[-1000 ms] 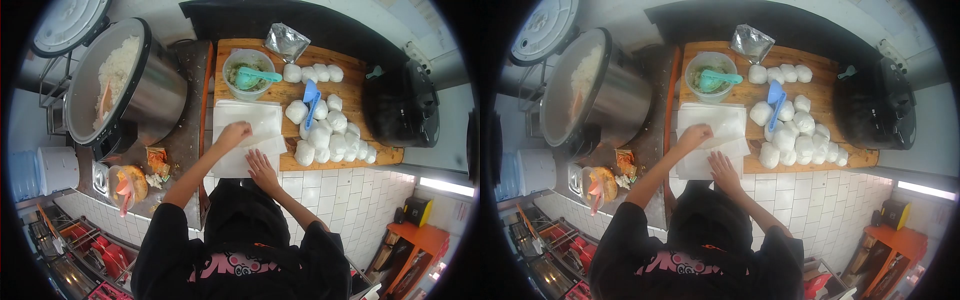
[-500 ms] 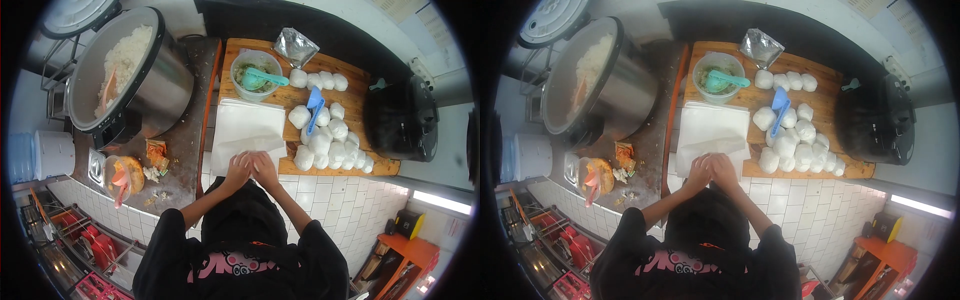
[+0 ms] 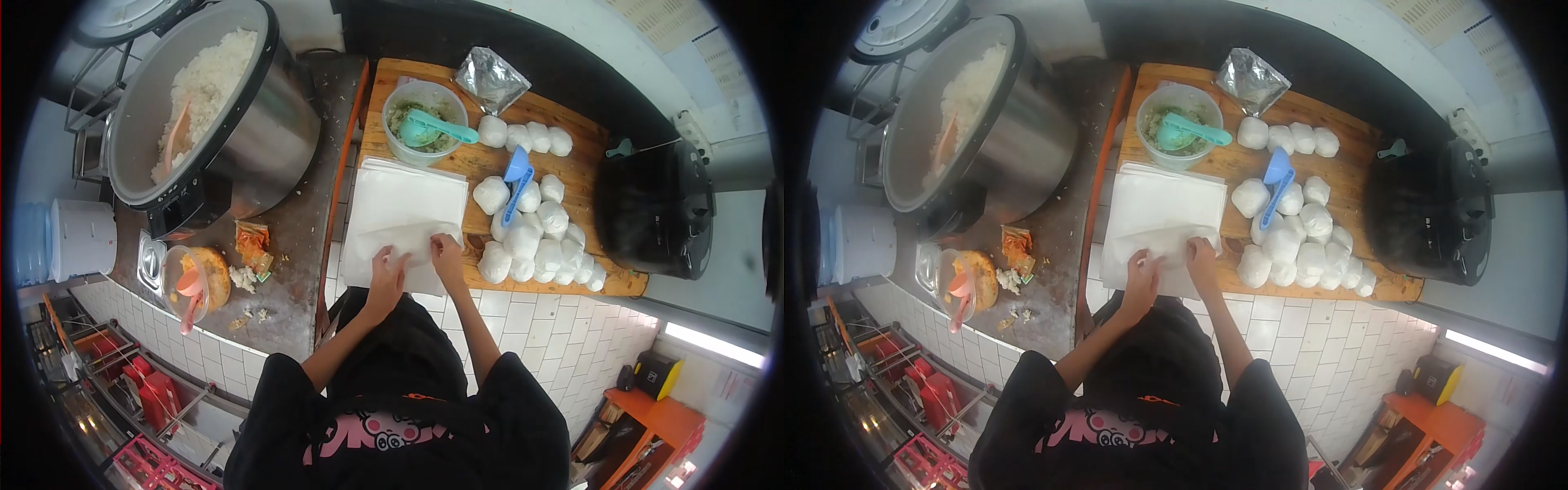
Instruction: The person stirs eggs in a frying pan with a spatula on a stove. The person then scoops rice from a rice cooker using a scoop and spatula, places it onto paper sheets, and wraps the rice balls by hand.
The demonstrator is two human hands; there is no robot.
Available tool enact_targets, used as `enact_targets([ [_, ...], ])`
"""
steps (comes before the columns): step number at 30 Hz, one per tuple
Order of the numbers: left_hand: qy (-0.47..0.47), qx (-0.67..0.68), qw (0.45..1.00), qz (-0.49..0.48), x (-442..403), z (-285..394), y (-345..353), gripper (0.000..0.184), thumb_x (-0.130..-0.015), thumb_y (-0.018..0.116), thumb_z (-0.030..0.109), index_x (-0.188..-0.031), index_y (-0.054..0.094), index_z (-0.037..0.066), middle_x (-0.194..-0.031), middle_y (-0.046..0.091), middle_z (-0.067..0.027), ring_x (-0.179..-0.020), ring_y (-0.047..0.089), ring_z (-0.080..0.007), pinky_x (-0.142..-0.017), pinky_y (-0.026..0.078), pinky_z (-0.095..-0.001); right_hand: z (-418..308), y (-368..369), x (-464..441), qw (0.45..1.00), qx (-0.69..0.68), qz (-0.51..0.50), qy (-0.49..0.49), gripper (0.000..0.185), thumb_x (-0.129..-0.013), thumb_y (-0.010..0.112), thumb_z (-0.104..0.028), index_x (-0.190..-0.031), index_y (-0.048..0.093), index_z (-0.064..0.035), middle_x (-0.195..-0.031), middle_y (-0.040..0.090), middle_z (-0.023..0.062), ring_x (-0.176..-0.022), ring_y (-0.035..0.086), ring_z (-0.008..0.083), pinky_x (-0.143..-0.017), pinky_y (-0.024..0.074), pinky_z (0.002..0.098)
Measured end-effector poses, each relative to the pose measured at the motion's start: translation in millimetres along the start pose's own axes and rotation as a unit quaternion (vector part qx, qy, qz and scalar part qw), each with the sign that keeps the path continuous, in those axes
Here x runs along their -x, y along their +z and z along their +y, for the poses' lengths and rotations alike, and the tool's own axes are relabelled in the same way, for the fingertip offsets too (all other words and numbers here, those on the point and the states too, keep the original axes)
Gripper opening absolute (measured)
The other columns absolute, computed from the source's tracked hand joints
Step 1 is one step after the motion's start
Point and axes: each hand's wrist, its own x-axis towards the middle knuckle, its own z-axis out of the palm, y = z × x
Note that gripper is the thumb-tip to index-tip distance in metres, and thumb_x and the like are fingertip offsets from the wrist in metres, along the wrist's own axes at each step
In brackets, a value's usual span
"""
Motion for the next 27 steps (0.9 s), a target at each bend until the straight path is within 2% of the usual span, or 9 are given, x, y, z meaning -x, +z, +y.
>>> enact_targets([
  [1,-0.001,-0.001,1.000,0.002,-1,-10,5,0.042,-0.078,0.052,0.002,-0.119,0.044,0.005,-0.114,0.045,-0.0165,-0.111,0.041,-0.0320,-0.087,0.039,-0.0417,10,3,-3,0.999,-0.021,-0.022,0.021,0.017,-0.073,0.055,0.002,-0.090,0.057,-0.0004,-0.085,0.056,0.0164,-0.066,0.058,0.0272,-0.059,0.0475,0.0332],
  [3,-0.190,0.126,0.974,-0.008,-3,-24,10,0.033,-0.077,0.053,0.000,-0.109,0.044,0.001,-0.109,0.048,-0.0157,-0.107,0.043,-0.0303,-0.081,0.042,-0.0417,22,4,-13,0.996,0.036,-0.074,0.022,0.019,-0.072,0.059,0.000,-0.091,0.056,-0.0015,-0.088,0.055,0.0151,-0.068,0.057,0.0270,-0.060,0.0470,0.0338],
  [7,-0.225,0.166,0.959,-0.049,-25,-37,-5,0.035,-0.073,0.061,0.003,-0.105,0.045,0.003,-0.100,0.052,-0.0105,-0.100,0.049,-0.0253,-0.083,0.040,-0.0379,-13,-12,-32,0.956,0.262,-0.133,-0.009,0.032,-0.064,0.068,-0.006,-0.092,0.051,-0.0052,-0.094,0.053,0.0096,-0.084,0.054,0.0245,-0.067,0.0440,0.0362],
  [9,-0.081,-0.112,0.988,-0.068,-37,-31,-19,0.046,-0.065,0.069,0.006,-0.105,0.045,0.005,-0.094,0.053,-0.0076,-0.096,0.049,-0.0248,-0.078,0.039,-0.0364,-30,-25,-47,0.946,0.275,-0.132,-0.109,0.034,-0.062,0.068,-0.007,-0.091,0.050,-0.0067,-0.094,0.052,0.0077,-0.090,0.051,0.0234,-0.069,0.0419,0.0370],
  [12,0.027,-0.155,0.987,0.025,-60,-24,-31,0.046,-0.062,0.070,0.006,-0.101,0.046,0.007,-0.086,0.053,-0.0044,-0.091,0.048,-0.0236,-0.078,0.037,-0.0364,-20,-25,-63,0.915,0.280,-0.198,-0.211,0.036,-0.061,0.069,-0.008,-0.090,0.048,-0.0088,-0.092,0.050,0.0053,-0.097,0.047,0.0227,-0.072,0.0378,0.0391],
  [17,0.001,-0.043,0.997,-0.068,-58,-57,-19,0.034,-0.060,0.070,0.006,-0.087,0.050,0.006,-0.080,0.054,-0.0054,-0.083,0.051,-0.0248,-0.071,0.040,-0.0374,-2,-24,-55,0.898,0.254,-0.276,-0.228,0.028,-0.065,0.065,-0.009,-0.088,0.050,-0.0099,-0.086,0.048,0.0040,-0.095,0.046,0.0235,-0.073,0.0344,0.0403],
  [19,-0.031,0.001,0.997,-0.077,-48,-63,-18,0.029,-0.061,0.070,0.007,-0.083,0.050,0.006,-0.078,0.054,-0.0063,-0.080,0.052,-0.0255,-0.068,0.041,-0.0376,-1,-26,-40,0.896,0.285,-0.159,-0.301,0.017,-0.070,0.059,-0.010,-0.084,0.050,-0.0088,-0.082,0.046,0.0049,-0.092,0.046,0.0226,-0.072,0.0348,0.0396],
  [22,0.071,-0.020,0.996,-0.047,-31,-59,-16,0.023,-0.066,0.066,0.007,-0.084,0.052,0.004,-0.082,0.057,-0.0080,-0.082,0.054,-0.0274,-0.069,0.043,-0.0369,0,-28,-14,0.896,0.296,-0.167,-0.286,0.018,-0.073,0.056,-0.011,-0.090,0.053,-0.0052,-0.088,0.050,0.0072,-0.095,0.046,0.0225,-0.076,0.0357,0.0413],
  [27,0.137,-0.025,0.989,-0.044,-9,-37,-32,0.022,-0.074,0.058,0.004,-0.095,0.055,0.003,-0.103,0.058,-0.0115,-0.097,0.054,-0.0289,-0.089,0.043,-0.0350,-1,-42,22,0.913,0.258,-0.123,-0.291,0.037,-0.075,0.052,-0.009,-0.110,0.048,0.0012,-0.105,0.052,0.0102,-0.101,0.047,0.0236,-0.085,0.0354,0.0427],
])
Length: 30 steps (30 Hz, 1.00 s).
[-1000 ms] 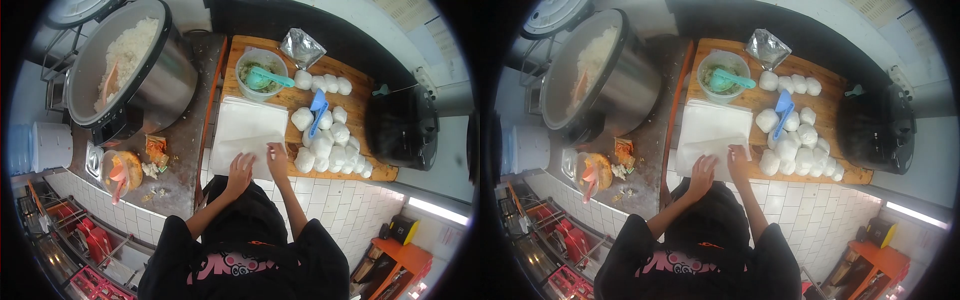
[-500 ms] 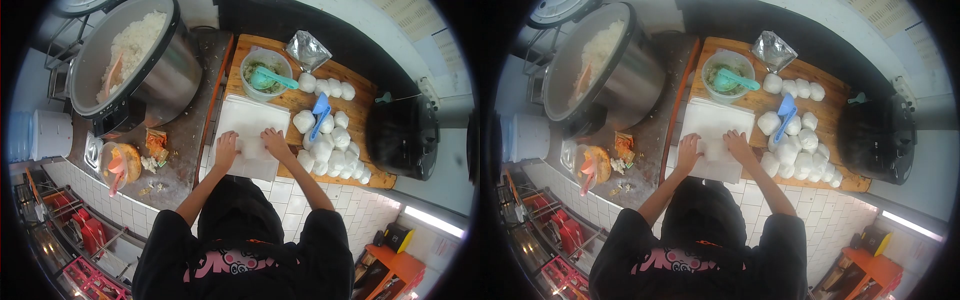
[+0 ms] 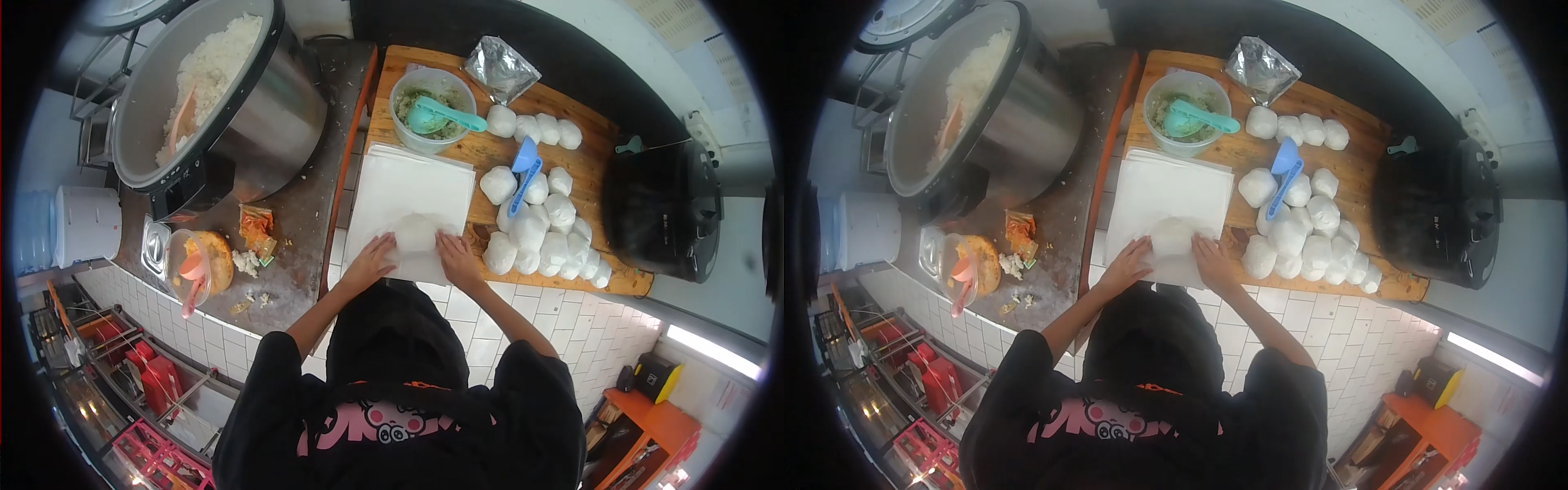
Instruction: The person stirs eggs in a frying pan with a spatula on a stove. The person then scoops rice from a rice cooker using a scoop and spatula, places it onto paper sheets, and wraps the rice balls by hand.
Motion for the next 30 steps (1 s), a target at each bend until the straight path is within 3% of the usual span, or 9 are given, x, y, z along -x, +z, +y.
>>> enact_targets([
  [1,0.003,-0.002,1.000,-0.001,6,-15,10,0.022,-0.074,0.058,0.004,-0.095,0.055,0.003,-0.103,0.058,-0.0115,-0.097,0.054,-0.0289,-0.089,0.043,-0.0350,-3,-9,1,1.000,-0.023,-0.016,-0.013,0.042,-0.077,0.050,-0.008,-0.116,0.044,0.0027,-0.109,0.052,0.0107,-0.102,0.047,0.0238,-0.088,0.0349,0.0428],
  [4,-0.193,0.367,0.910,-0.016,10,-38,24,0.021,-0.076,0.057,0.004,-0.097,0.053,0.000,-0.102,0.057,-0.0120,-0.096,0.055,-0.0293,-0.090,0.043,-0.0355,8,-9,-1,0.999,-0.020,-0.009,-0.042,0.039,-0.077,0.048,-0.005,-0.115,0.043,0.0020,-0.106,0.054,0.0102,-0.100,0.049,0.0240,-0.089,0.0349,0.0439],
  [6,-0.122,0.162,0.975,-0.087,-7,-32,9,0.020,-0.078,0.053,0.000,-0.098,0.051,-0.003,-0.098,0.057,-0.0152,-0.096,0.054,-0.0314,-0.086,0.045,-0.0354,24,10,-1,0.998,-0.032,-0.045,-0.041,0.038,-0.077,0.049,-0.005,-0.114,0.043,0.0017,-0.102,0.055,0.0112,-0.099,0.049,0.0251,-0.089,0.0344,0.0438],
  [9,-0.163,-0.008,0.975,-0.153,-24,-30,18,0.028,-0.077,0.054,-0.001,-0.103,0.045,-0.007,-0.090,0.055,-0.0215,-0.092,0.056,-0.0343,-0.078,0.048,-0.0367,26,14,-21,0.988,-0.108,-0.103,0.031,0.037,-0.077,0.049,-0.003,-0.112,0.041,0.0018,-0.094,0.057,0.0148,-0.094,0.052,0.0294,-0.085,0.0368,0.0437],
  [13,-0.307,0.022,0.938,-0.159,-56,-15,25,0.037,-0.071,0.060,-0.001,-0.100,0.037,-0.007,-0.091,0.051,-0.0280,-0.086,0.056,-0.0405,-0.068,0.048,-0.0442,17,-7,-63,0.943,-0.191,-0.213,0.171,0.041,-0.077,0.048,0.000,-0.115,0.033,0.0030,-0.083,0.055,0.0221,-0.076,0.057,0.0375,-0.067,0.0441,0.0437],
  [17,-0.295,-0.060,0.942,-0.151,-67,-25,36,0.046,-0.067,0.064,0.000,-0.101,0.034,-0.005,-0.091,0.051,-0.0259,-0.081,0.056,-0.0443,-0.065,0.049,-0.0468,28,12,-89,0.968,-0.162,-0.180,0.074,0.037,-0.075,0.049,0.002,-0.109,0.036,0.0004,-0.082,0.053,0.0207,-0.065,0.059,0.0351,-0.056,0.0474,0.0424],
  [22,-0.194,-0.179,0.948,-0.177,-73,-36,36,0.039,-0.065,0.065,-0.001,-0.098,0.045,0.000,-0.089,0.057,-0.0171,-0.078,0.060,-0.0357,-0.065,0.049,-0.0391,33,5,-110,0.976,0.043,-0.213,0.009,0.034,-0.073,0.055,-0.005,-0.104,0.042,-0.0036,-0.091,0.052,0.0123,-0.080,0.059,0.0264,-0.057,0.0484,0.0391],
  [24,-0.237,0.206,0.926,-0.210,-77,-41,20,0.033,-0.063,0.067,0.000,-0.091,0.050,0.005,-0.079,0.062,-0.0105,-0.073,0.061,-0.0229,-0.065,0.048,-0.0316,39,2,-105,0.978,0.048,-0.201,0.029,0.033,-0.073,0.056,-0.006,-0.102,0.042,-0.0042,-0.095,0.051,0.0115,-0.085,0.057,0.0266,-0.061,0.0471,0.0395],
  [30,-0.270,0.317,0.876,-0.244,-100,-24,37,0.041,-0.057,0.074,0.006,-0.086,0.045,0.005,-0.069,0.060,-0.0061,-0.065,0.057,-0.0137,-0.063,0.045,-0.0273,62,7,-87,0.984,0.057,-0.166,0.030,0.029,-0.075,0.054,-0.012,-0.101,0.043,-0.0062,-0.100,0.049,0.0100,-0.093,0.053,0.0236,-0.069,0.0434,0.0393],
])
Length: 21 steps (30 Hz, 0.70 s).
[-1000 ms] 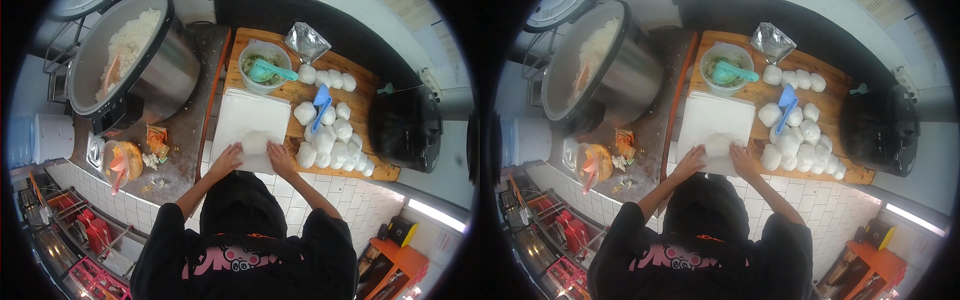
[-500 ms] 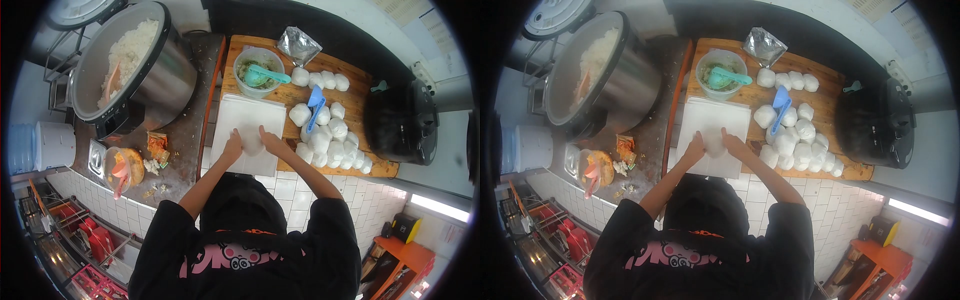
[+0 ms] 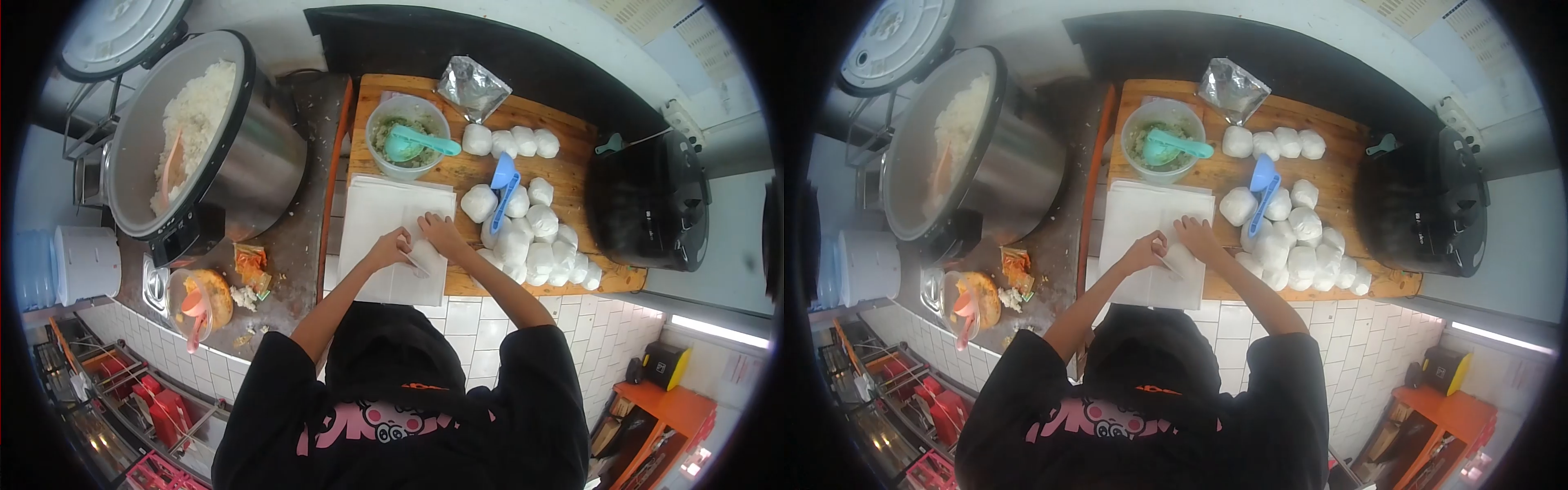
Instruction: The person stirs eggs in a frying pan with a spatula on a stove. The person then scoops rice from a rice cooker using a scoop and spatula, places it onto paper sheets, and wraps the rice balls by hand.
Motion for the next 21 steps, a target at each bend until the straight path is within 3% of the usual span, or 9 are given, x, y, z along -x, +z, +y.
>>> enact_targets([
  [4,0.029,-0.019,0.999,0.038,-7,-14,11,0.043,-0.056,0.076,0.006,-0.086,0.045,0.005,-0.069,0.060,-0.0055,-0.064,0.056,-0.0136,-0.061,0.045,-0.0266,1,3,2,0.999,0.035,0.016,-0.008,0.028,-0.075,0.052,-0.013,-0.101,0.045,-0.0071,-0.098,0.050,0.0090,-0.094,0.053,0.0218,-0.068,0.0425,0.0380],
  [6,0.156,-0.229,0.933,0.229,-1,-14,16,0.039,-0.056,0.076,0.005,-0.080,0.045,0.003,-0.072,0.060,-0.0073,-0.064,0.057,-0.0146,-0.059,0.045,-0.0263,-2,4,5,0.999,0.034,0.022,0.000,0.027,-0.076,0.051,-0.013,-0.101,0.045,-0.0075,-0.098,0.050,0.0088,-0.093,0.053,0.0218,-0.068,0.0425,0.0383],
  [7,0.157,-0.230,0.932,0.230,3,-8,16,0.039,-0.056,0.076,0.005,-0.080,0.045,0.003,-0.072,0.060,-0.0073,-0.064,0.057,-0.0146,-0.059,0.045,-0.0263,-3,2,3,0.999,0.037,0.033,0.007,0.026,-0.076,0.051,-0.013,-0.101,0.045,-0.0079,-0.098,0.050,0.0086,-0.093,0.053,0.0218,-0.068,0.0424,0.0387],
  [9,-0.029,-0.173,0.975,0.134,17,4,21,0.030,-0.062,0.073,0.006,-0.079,0.049,-0.001,-0.079,0.061,-0.0112,-0.072,0.060,-0.0176,-0.065,0.048,-0.0273,-5,7,3,0.997,0.046,0.053,0.030,0.026,-0.076,0.050,-0.013,-0.101,0.045,-0.0083,-0.097,0.050,0.0083,-0.092,0.053,0.0214,-0.068,0.0424,0.0390],
  [10,-0.029,-0.175,0.975,0.133,22,0,30,0.030,-0.062,0.073,0.006,-0.079,0.049,-0.001,-0.079,0.061,-0.0112,-0.072,0.060,-0.0176,-0.065,0.048,-0.0273,-7,10,5,0.995,0.054,0.070,0.053,0.026,-0.077,0.050,-0.013,-0.101,0.045,-0.0087,-0.097,0.050,0.0080,-0.091,0.053,0.0211,-0.068,0.0423,0.0392],
  [12,0.029,0.100,0.962,0.254,32,-9,56,0.021,-0.070,0.067,0.005,-0.086,0.056,-0.003,-0.086,0.062,-0.0141,-0.082,0.062,-0.0199,-0.072,0.048,-0.0269,-13,12,8,0.992,0.053,0.065,0.091,0.025,-0.077,0.050,-0.013,-0.101,0.045,-0.0090,-0.098,0.050,0.0073,-0.092,0.053,0.0203,-0.070,0.0421,0.0393],
  [13,0.048,0.078,0.948,0.306,39,-8,70,0.024,-0.081,0.057,0.008,-0.101,0.055,-0.005,-0.092,0.061,-0.0167,-0.093,0.060,-0.0221,-0.081,0.046,-0.0283,-15,12,9,0.989,0.053,0.060,0.128,0.025,-0.077,0.050,-0.013,-0.101,0.045,-0.0092,-0.099,0.051,0.0065,-0.093,0.052,0.0195,-0.071,0.0419,0.0394],
  [17,0.055,0.026,0.932,0.358,48,21,98,0.044,-0.090,0.044,0.028,-0.110,0.048,-0.011,-0.101,0.056,-0.0249,-0.101,0.054,-0.0325,-0.088,0.040,-0.0373,-29,12,20,0.972,0.015,0.068,0.225,0.021,-0.078,0.049,-0.010,-0.099,0.045,-0.0077,-0.095,0.054,0.0083,-0.089,0.057,0.0234,-0.067,0.0443,0.0423],
  [21,0.024,-0.105,0.919,0.380,16,4,90,0.052,-0.090,0.043,0.035,-0.111,0.047,-0.012,-0.104,0.054,-0.0273,-0.100,0.052,-0.0376,-0.088,0.039,-0.0385,-37,13,35,0.940,-0.154,0.075,0.295,0.024,-0.072,0.057,-0.008,-0.092,0.043,-0.0058,-0.079,0.057,0.0133,-0.072,0.059,0.0338,-0.059,0.0453,0.0458],
])
